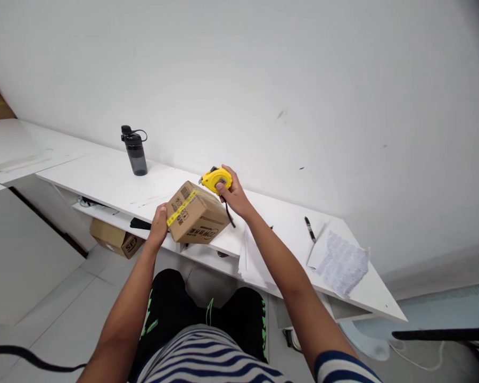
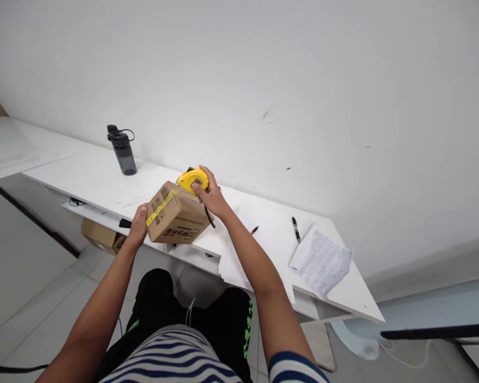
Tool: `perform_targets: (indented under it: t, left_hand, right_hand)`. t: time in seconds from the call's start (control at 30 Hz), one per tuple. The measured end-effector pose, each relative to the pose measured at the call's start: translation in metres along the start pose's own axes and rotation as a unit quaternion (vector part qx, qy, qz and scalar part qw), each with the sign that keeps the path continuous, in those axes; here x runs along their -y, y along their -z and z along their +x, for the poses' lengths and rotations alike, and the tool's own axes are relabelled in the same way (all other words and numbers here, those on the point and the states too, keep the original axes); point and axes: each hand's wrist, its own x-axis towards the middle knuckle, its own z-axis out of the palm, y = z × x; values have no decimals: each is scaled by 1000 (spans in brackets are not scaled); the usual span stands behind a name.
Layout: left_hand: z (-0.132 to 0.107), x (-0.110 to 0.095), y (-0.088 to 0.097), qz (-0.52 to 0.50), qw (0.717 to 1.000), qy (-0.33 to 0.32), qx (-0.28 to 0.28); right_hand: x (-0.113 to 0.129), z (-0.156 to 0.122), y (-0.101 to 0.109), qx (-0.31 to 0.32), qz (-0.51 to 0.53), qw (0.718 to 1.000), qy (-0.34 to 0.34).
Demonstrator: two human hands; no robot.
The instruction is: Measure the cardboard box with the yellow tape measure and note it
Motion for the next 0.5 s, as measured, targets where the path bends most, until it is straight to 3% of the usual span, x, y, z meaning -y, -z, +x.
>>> perform_targets:
  t: [0.13,0.23,0.37,0.5]
  left_hand:
    - [-6,15,-20,138,989,-52,27]
    - [-11,14,-33,157,985,-68,13]
    - [-25,-16,-42,45,998,-17,-43]
    - [-43,-52,-51,-57,995,-41,65]
  right_hand:
    - [-3,-2,-31,59,-41,997,14]
    - [1,-3,-39,108,-131,985,1]
    - [4,-8,-41,116,-167,979,-9]
    - [6,-11,-41,85,-179,980,-6]
